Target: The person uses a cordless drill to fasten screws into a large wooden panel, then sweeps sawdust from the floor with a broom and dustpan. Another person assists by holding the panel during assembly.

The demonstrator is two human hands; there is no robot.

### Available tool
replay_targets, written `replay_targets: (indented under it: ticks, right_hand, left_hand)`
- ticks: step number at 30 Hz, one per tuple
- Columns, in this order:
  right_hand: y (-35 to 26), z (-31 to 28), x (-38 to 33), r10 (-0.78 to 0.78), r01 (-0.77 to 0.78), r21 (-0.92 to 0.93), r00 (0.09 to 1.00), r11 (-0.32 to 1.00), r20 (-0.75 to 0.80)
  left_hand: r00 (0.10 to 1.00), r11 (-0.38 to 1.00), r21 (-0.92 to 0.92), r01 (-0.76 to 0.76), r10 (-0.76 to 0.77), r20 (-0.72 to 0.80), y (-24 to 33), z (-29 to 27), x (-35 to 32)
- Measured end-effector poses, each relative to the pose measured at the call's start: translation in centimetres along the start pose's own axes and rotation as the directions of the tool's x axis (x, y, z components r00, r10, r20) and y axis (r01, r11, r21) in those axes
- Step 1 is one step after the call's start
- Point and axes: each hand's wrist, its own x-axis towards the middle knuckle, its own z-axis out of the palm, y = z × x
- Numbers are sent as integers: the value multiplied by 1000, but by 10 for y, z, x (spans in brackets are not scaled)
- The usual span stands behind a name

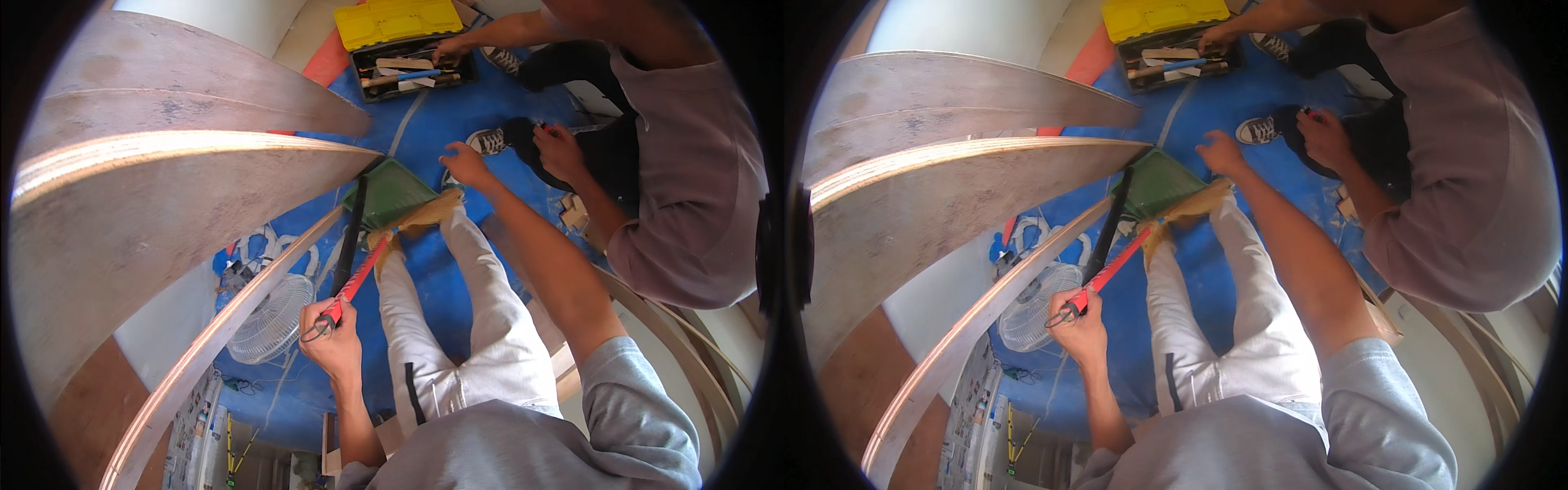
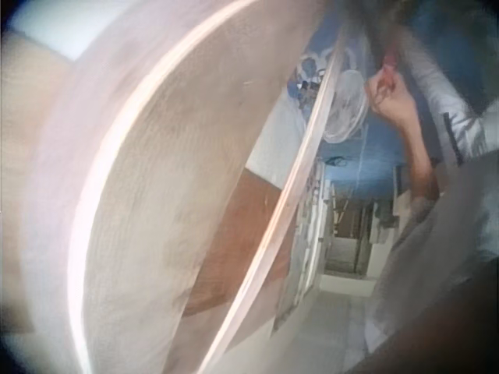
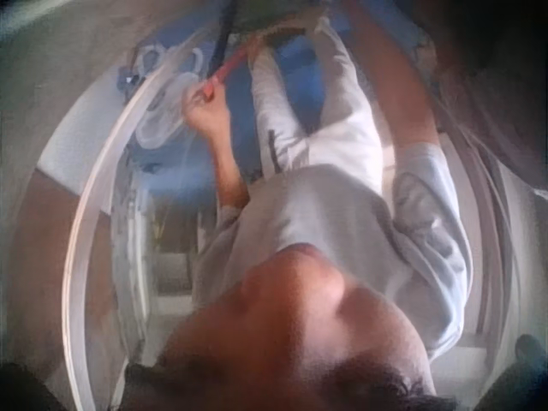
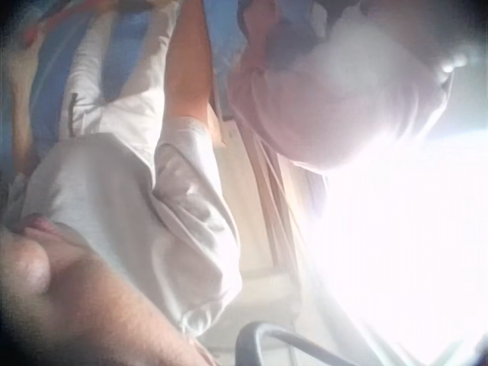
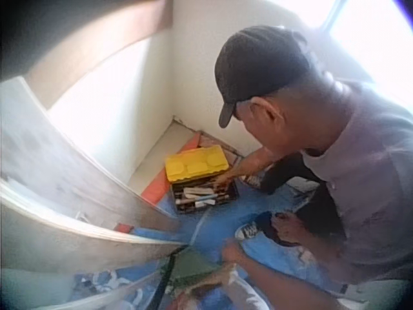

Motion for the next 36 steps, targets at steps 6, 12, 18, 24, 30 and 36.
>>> replay_targets:
  ticks: [6,12,18,24,30,36]
  right_hand:
    - [-14,-8,6,-78,80,-102,997,992,22]
    - [-28,-29,46,-144,120,-138,972,983,-185]
    - [-25,-49,71,-100,97,-24,936,995,-338]
    - [-17,-48,62,-121,81,-172,964,982,-235]
    - [-6,-41,55,-81,52,-130,969,990,-231]
    - [-8,-40,48,-92,74,-87,969,993,-230]
  left_hand:
    - [994,994,17,-107,107,1,-22,37,1]
    - [982,983,-4,-185,185,47,-34,83,37]
    - [988,989,27,-146,147,-34,-14,109,64]
    - [988,982,-179,-63,36,-149,-4,117,78]
    - [969,971,-199,-132,85,-231,-11,118,95]
    - [975,985,-110,-129,105,-198,-10,122,107]
